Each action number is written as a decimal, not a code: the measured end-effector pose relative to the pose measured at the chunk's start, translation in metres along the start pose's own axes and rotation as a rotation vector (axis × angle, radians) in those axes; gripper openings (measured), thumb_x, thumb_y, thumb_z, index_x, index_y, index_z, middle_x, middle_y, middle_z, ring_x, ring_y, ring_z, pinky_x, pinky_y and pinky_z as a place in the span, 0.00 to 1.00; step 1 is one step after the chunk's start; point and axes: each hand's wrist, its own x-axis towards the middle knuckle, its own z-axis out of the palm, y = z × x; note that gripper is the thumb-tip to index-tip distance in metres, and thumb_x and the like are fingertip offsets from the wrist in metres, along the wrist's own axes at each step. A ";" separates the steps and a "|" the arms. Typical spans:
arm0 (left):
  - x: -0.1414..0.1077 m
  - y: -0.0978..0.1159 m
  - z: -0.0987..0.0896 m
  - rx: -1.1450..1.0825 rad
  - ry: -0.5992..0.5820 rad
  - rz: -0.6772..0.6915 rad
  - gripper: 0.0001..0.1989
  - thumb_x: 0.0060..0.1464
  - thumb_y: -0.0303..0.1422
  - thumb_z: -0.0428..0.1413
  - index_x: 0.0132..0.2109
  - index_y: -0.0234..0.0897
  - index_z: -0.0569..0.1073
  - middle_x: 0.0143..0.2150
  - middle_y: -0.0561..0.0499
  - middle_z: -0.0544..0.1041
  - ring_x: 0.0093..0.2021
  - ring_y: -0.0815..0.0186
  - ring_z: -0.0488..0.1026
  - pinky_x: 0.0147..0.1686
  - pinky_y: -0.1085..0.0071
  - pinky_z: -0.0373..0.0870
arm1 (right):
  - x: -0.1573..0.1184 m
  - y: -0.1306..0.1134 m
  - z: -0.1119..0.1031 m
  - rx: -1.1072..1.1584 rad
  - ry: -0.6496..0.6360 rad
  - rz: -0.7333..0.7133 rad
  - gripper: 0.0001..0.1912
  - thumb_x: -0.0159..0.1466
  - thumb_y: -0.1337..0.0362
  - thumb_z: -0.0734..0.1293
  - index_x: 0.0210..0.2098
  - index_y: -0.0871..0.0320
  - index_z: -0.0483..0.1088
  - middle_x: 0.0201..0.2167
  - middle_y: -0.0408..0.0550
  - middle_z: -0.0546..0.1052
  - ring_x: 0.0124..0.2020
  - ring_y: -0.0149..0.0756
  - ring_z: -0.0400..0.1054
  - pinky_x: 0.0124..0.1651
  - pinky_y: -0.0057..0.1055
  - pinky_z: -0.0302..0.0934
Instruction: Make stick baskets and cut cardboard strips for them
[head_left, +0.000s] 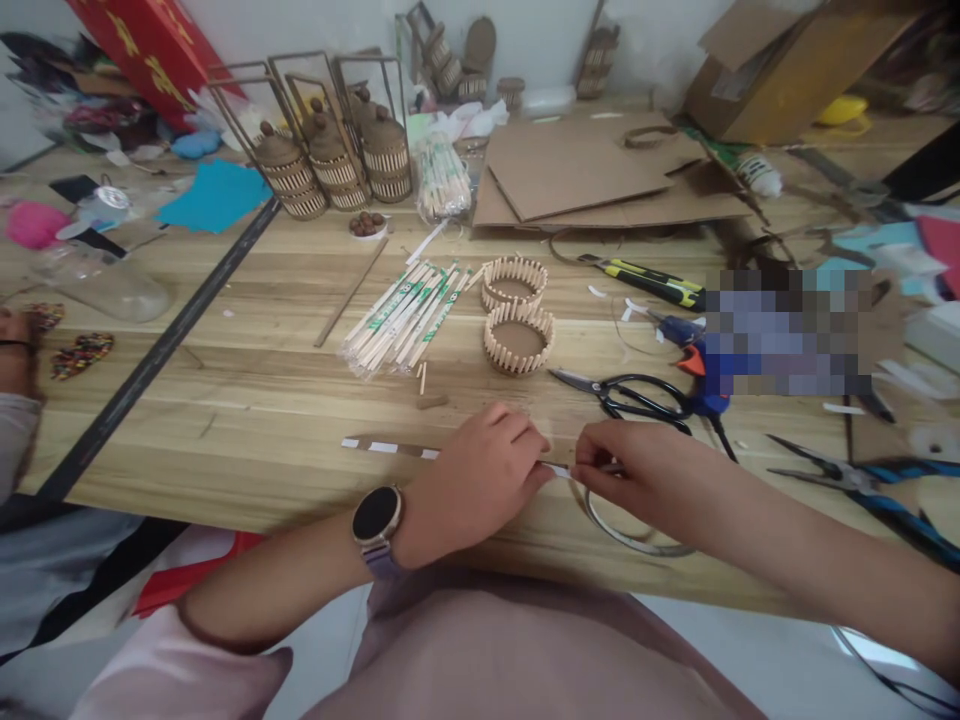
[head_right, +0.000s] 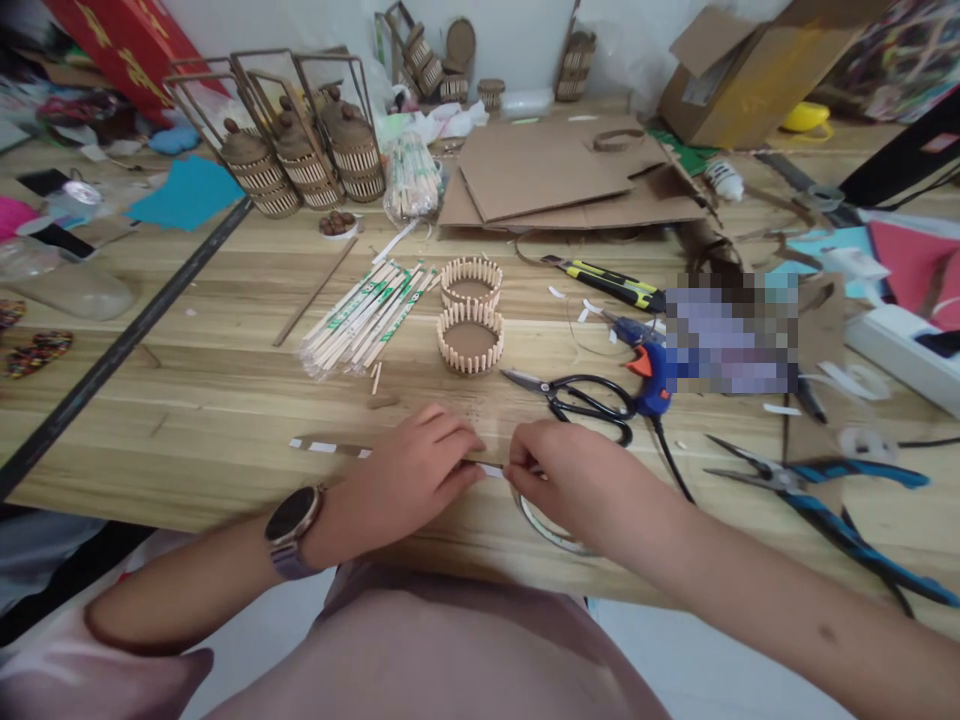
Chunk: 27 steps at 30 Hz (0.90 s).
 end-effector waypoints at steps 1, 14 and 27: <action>0.003 0.000 -0.003 -0.058 -0.027 -0.021 0.10 0.65 0.34 0.53 0.41 0.31 0.75 0.41 0.45 0.78 0.46 0.57 0.71 0.48 0.62 0.66 | -0.003 -0.001 -0.001 0.003 0.034 -0.030 0.08 0.63 0.64 0.62 0.27 0.55 0.69 0.24 0.43 0.75 0.25 0.33 0.67 0.27 0.28 0.53; 0.014 0.001 -0.017 -0.435 -0.099 -0.161 0.08 0.57 0.28 0.54 0.34 0.35 0.78 0.30 0.52 0.79 0.31 0.67 0.71 0.30 0.71 0.58 | -0.020 0.003 0.000 0.008 0.293 -0.272 0.08 0.67 0.66 0.58 0.39 0.54 0.68 0.29 0.43 0.79 0.26 0.36 0.74 0.27 0.30 0.60; 0.015 0.009 -0.018 -0.450 -0.085 -0.096 0.09 0.52 0.26 0.52 0.24 0.37 0.62 0.22 0.57 0.65 0.26 0.70 0.60 0.27 0.70 0.51 | -0.025 -0.003 0.006 -0.033 0.434 -0.381 0.11 0.68 0.67 0.55 0.35 0.55 0.67 0.30 0.47 0.78 0.28 0.37 0.73 0.29 0.33 0.62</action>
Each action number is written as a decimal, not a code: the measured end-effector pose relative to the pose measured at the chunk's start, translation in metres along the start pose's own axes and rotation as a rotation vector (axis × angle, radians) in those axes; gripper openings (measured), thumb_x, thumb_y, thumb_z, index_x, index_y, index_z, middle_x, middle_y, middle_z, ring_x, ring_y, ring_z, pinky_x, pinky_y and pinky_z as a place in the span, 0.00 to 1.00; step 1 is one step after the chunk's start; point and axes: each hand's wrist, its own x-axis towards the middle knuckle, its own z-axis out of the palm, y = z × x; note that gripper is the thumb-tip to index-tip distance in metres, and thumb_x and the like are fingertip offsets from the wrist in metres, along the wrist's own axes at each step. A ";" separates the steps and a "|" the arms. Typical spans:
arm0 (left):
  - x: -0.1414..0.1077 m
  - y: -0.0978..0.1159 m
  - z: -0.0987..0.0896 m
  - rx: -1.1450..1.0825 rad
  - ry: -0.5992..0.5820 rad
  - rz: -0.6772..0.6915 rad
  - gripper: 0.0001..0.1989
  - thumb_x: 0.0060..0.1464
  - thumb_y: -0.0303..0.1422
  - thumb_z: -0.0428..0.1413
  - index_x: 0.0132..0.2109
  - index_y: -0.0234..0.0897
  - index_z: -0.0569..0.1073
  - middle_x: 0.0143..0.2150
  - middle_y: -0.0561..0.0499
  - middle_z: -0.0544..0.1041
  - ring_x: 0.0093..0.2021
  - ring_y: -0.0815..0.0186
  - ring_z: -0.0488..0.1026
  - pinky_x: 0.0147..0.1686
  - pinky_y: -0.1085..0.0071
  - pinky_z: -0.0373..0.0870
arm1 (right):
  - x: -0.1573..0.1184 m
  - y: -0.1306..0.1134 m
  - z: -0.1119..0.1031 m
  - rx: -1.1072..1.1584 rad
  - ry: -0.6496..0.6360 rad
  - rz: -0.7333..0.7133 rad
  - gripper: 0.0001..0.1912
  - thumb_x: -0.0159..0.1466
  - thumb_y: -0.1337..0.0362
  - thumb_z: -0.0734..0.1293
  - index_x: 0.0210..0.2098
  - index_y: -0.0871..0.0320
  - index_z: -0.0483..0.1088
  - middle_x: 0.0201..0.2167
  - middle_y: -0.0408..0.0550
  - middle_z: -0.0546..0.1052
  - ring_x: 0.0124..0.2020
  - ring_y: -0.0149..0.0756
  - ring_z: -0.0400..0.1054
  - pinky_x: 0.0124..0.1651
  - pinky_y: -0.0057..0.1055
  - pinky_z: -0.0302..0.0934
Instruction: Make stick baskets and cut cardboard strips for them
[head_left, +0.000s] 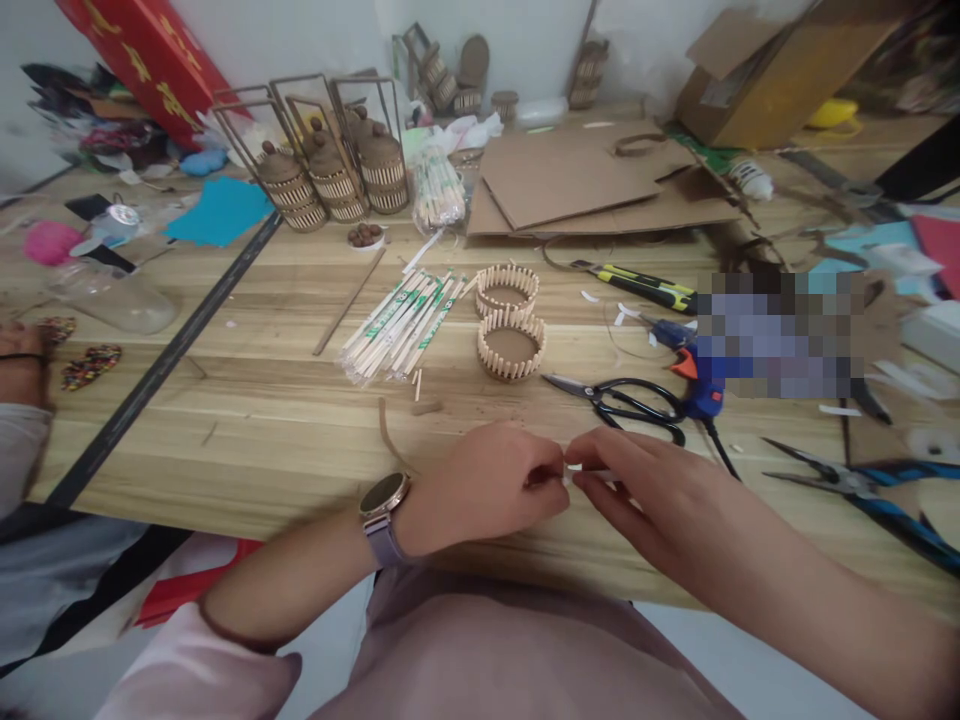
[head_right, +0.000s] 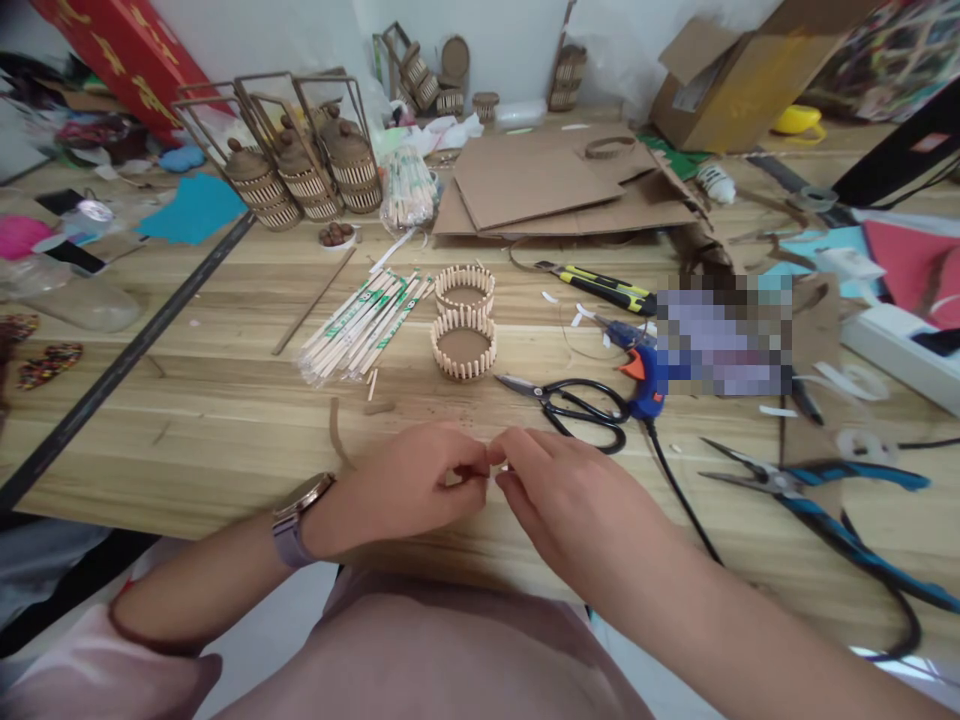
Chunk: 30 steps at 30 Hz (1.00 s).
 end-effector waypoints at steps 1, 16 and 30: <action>0.000 0.000 0.000 0.011 0.002 -0.004 0.10 0.53 0.27 0.52 0.25 0.37 0.63 0.23 0.56 0.66 0.26 0.70 0.61 0.27 0.70 0.52 | 0.000 0.000 -0.001 0.001 0.022 -0.013 0.11 0.69 0.67 0.55 0.35 0.55 0.68 0.29 0.46 0.77 0.28 0.37 0.73 0.29 0.33 0.62; -0.008 0.003 0.004 -0.176 0.016 -0.208 0.15 0.64 0.33 0.47 0.28 0.37 0.68 0.25 0.55 0.75 0.26 0.69 0.71 0.29 0.72 0.60 | 0.000 -0.004 0.003 -0.155 0.173 -0.044 0.14 0.71 0.66 0.57 0.33 0.57 0.70 0.27 0.46 0.74 0.28 0.37 0.70 0.30 0.33 0.58; -0.003 -0.003 0.000 -0.516 0.030 -0.314 0.14 0.57 0.30 0.47 0.25 0.36 0.70 0.22 0.57 0.74 0.23 0.72 0.64 0.26 0.75 0.58 | -0.007 -0.014 0.011 -0.425 0.304 -0.193 0.13 0.68 0.73 0.59 0.35 0.56 0.73 0.29 0.48 0.76 0.28 0.37 0.64 0.33 0.35 0.52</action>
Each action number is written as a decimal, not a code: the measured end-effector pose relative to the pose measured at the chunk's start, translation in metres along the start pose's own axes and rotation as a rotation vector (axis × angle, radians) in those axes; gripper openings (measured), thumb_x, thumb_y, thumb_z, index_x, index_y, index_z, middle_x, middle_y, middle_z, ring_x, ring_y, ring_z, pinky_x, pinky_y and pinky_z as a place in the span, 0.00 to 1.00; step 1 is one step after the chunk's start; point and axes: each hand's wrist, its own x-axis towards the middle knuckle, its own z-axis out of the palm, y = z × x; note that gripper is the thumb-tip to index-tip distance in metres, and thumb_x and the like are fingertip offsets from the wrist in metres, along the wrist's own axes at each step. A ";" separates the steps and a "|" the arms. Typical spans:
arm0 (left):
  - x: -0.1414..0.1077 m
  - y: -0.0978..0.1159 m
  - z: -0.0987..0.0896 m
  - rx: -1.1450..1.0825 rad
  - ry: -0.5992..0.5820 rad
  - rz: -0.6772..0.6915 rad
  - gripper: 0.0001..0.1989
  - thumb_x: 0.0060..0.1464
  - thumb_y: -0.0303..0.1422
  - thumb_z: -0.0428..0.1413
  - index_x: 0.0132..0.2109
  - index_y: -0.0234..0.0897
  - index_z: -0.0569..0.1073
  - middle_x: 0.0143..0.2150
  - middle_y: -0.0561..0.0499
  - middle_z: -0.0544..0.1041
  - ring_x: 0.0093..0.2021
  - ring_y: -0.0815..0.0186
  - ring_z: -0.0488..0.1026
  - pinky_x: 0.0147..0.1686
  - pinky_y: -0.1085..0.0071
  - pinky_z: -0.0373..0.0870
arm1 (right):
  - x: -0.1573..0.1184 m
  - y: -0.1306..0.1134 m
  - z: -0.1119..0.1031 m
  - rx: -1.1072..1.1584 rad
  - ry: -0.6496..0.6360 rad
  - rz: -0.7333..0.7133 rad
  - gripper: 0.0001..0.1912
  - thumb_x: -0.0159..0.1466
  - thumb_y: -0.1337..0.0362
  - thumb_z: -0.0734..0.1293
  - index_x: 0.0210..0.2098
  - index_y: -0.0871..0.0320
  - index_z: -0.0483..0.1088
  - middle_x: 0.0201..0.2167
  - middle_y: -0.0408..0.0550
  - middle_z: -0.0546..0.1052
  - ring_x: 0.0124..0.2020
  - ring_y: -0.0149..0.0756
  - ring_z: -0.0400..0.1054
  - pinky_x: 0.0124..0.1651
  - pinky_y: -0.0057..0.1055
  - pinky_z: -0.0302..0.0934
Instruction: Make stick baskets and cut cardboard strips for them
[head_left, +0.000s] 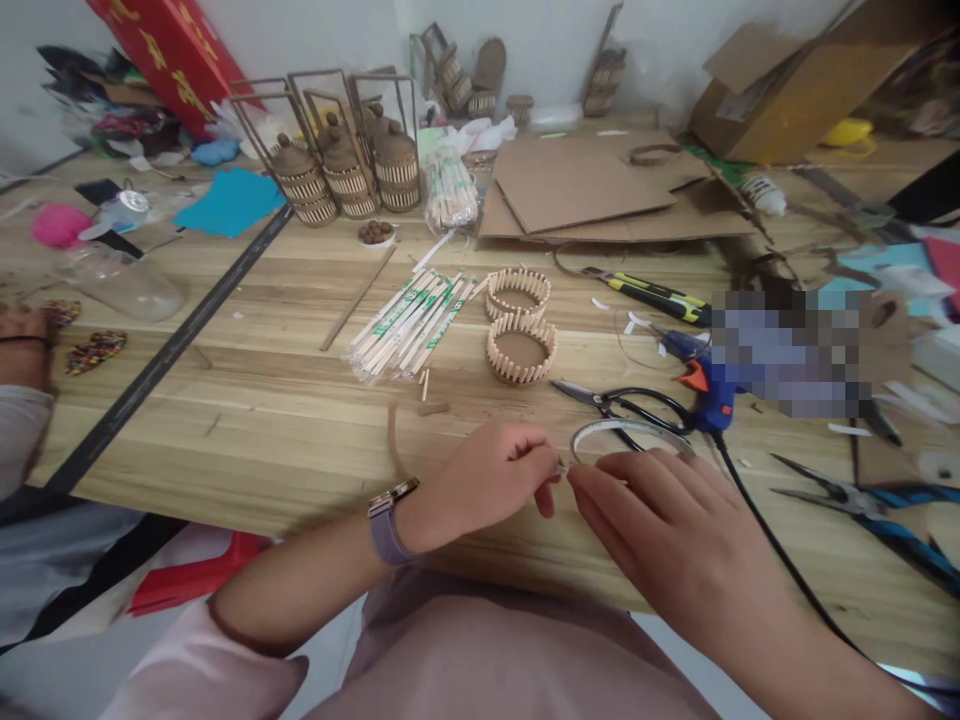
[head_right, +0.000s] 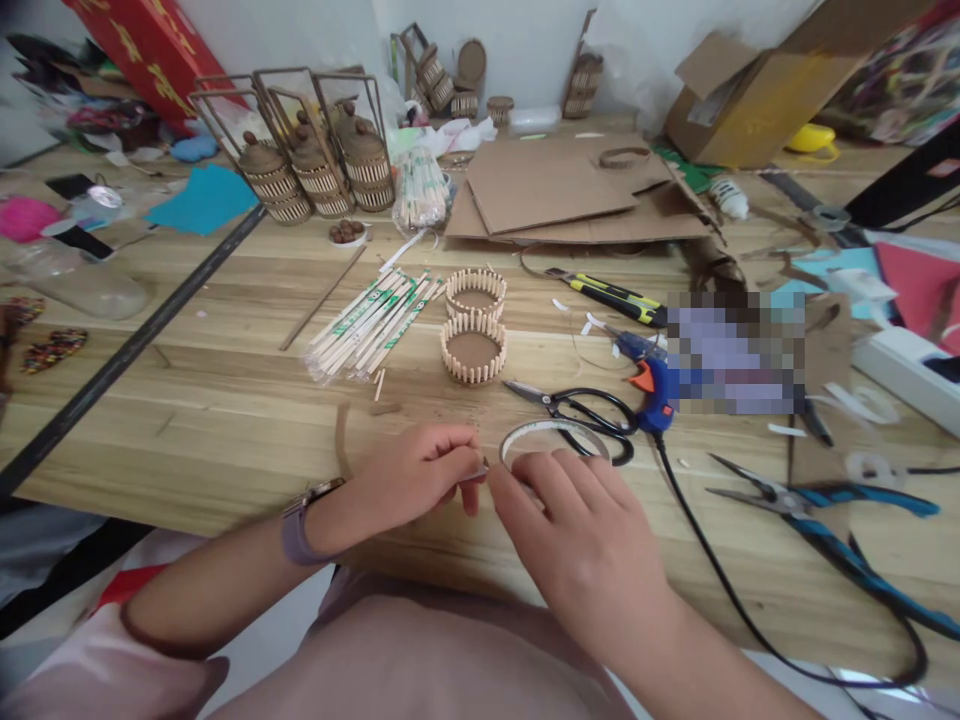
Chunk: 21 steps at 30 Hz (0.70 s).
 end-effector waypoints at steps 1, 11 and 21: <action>0.000 0.000 0.000 -0.005 0.000 0.005 0.14 0.57 0.30 0.47 0.25 0.36 0.70 0.23 0.56 0.75 0.24 0.72 0.65 0.26 0.75 0.58 | -0.001 0.001 -0.001 -0.009 0.003 -0.012 0.12 0.67 0.73 0.59 0.37 0.56 0.73 0.30 0.47 0.76 0.29 0.37 0.65 0.33 0.35 0.53; -0.004 -0.006 0.003 0.075 0.049 0.078 0.15 0.58 0.31 0.47 0.24 0.36 0.70 0.23 0.56 0.75 0.25 0.71 0.67 0.27 0.74 0.57 | -0.007 -0.007 -0.009 -0.089 -0.088 -0.048 0.18 0.67 0.75 0.55 0.43 0.52 0.73 0.34 0.48 0.80 0.32 0.38 0.69 0.38 0.38 0.57; -0.008 -0.006 0.006 0.133 0.128 0.146 0.14 0.59 0.28 0.48 0.25 0.37 0.69 0.23 0.57 0.73 0.26 0.71 0.67 0.28 0.73 0.56 | -0.006 -0.001 -0.003 0.001 -0.001 -0.086 0.13 0.68 0.73 0.58 0.43 0.55 0.71 0.32 0.47 0.78 0.30 0.36 0.68 0.36 0.36 0.55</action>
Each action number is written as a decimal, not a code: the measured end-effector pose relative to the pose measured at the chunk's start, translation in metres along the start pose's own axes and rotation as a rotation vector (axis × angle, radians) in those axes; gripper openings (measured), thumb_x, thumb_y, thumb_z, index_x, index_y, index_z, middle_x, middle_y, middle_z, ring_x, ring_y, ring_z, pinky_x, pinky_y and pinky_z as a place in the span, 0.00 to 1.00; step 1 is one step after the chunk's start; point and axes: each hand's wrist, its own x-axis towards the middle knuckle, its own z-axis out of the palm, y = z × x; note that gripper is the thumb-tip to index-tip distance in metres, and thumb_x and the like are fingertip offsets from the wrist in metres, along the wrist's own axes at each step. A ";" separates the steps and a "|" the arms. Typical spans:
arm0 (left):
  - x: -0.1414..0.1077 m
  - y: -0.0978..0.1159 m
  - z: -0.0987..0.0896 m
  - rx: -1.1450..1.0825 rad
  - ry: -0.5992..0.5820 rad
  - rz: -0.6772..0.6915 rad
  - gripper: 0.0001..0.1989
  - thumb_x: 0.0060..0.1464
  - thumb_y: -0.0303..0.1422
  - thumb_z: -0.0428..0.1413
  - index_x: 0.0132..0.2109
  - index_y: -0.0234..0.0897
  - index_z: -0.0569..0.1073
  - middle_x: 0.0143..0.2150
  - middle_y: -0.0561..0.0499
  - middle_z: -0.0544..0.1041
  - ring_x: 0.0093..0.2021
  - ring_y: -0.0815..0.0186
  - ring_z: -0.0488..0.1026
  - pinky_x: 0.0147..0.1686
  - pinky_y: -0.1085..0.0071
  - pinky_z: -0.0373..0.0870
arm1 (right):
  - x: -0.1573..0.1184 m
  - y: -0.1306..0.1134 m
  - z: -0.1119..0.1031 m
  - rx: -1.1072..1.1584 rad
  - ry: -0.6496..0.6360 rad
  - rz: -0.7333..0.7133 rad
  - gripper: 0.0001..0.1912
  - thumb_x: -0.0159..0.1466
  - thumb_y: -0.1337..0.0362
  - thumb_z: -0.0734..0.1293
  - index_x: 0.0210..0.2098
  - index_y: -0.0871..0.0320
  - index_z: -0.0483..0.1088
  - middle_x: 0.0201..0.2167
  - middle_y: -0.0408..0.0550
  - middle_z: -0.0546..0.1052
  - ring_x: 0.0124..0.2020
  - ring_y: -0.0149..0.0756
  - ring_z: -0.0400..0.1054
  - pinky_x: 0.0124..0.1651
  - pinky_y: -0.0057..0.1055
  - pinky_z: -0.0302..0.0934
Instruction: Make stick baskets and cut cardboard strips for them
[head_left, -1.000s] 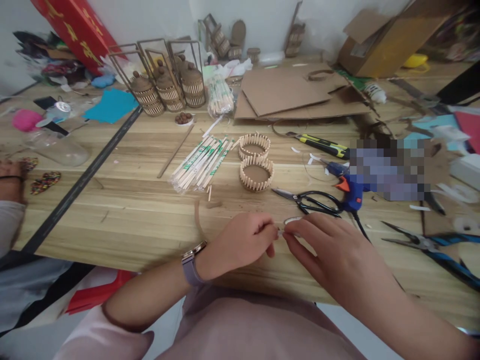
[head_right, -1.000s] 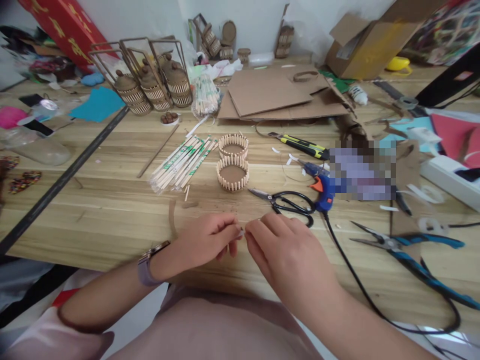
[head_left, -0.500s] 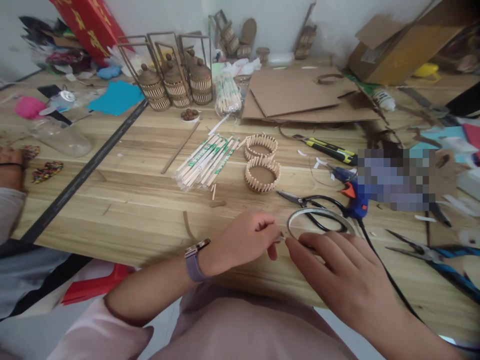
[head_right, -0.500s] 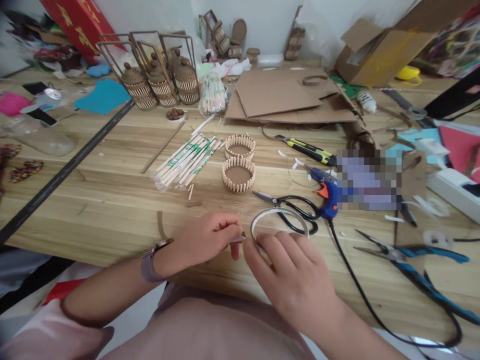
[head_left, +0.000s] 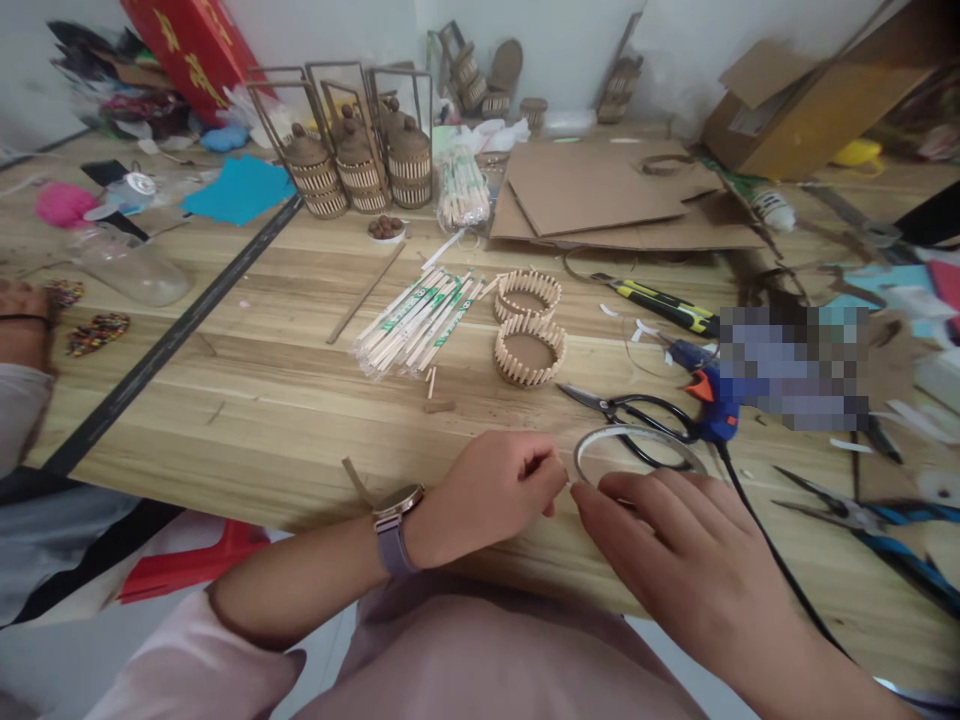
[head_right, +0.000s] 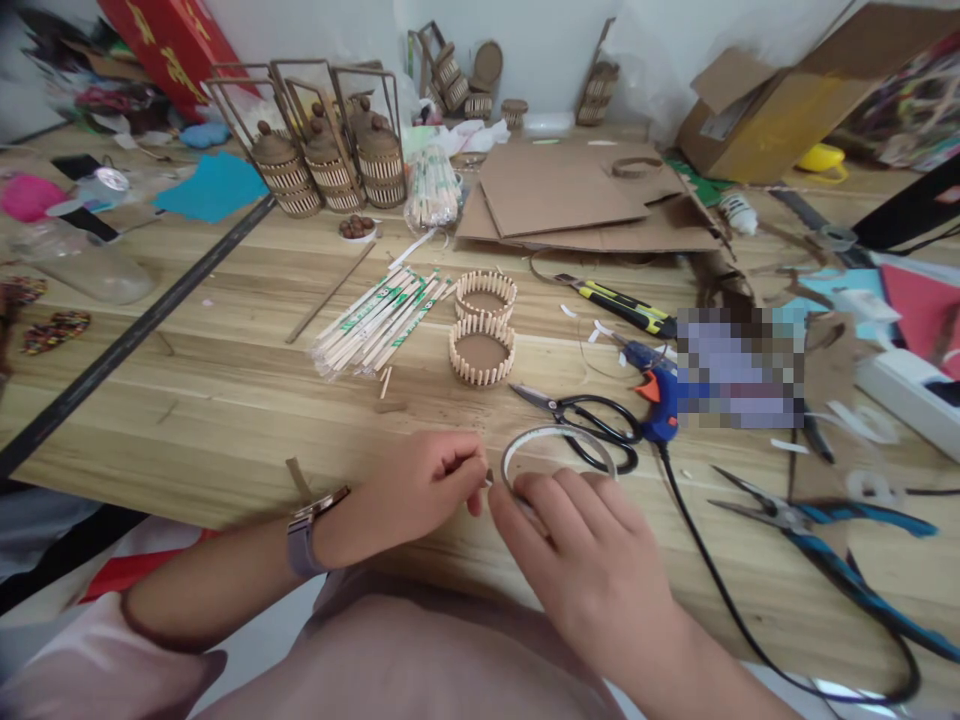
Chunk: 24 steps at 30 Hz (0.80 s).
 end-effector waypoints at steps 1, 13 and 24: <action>-0.001 0.000 0.000 -0.005 -0.006 0.008 0.14 0.59 0.28 0.48 0.25 0.37 0.69 0.23 0.57 0.73 0.26 0.71 0.67 0.28 0.74 0.56 | 0.002 0.002 0.000 0.062 0.005 0.033 0.11 0.69 0.72 0.58 0.41 0.55 0.71 0.31 0.46 0.77 0.30 0.35 0.68 0.36 0.35 0.55; -0.008 -0.006 -0.003 0.182 -0.135 0.194 0.14 0.64 0.30 0.47 0.29 0.37 0.69 0.27 0.54 0.77 0.30 0.69 0.73 0.32 0.74 0.62 | 0.024 0.015 -0.010 0.718 -0.325 0.479 0.10 0.63 0.67 0.61 0.29 0.53 0.72 0.26 0.43 0.75 0.25 0.31 0.69 0.23 0.25 0.59; -0.006 -0.011 -0.003 0.469 -0.250 0.320 0.11 0.67 0.36 0.49 0.42 0.35 0.72 0.35 0.49 0.80 0.34 0.64 0.76 0.32 0.71 0.62 | 0.025 0.019 -0.010 0.747 -0.388 0.565 0.09 0.61 0.63 0.61 0.28 0.54 0.72 0.25 0.43 0.76 0.23 0.31 0.66 0.23 0.27 0.57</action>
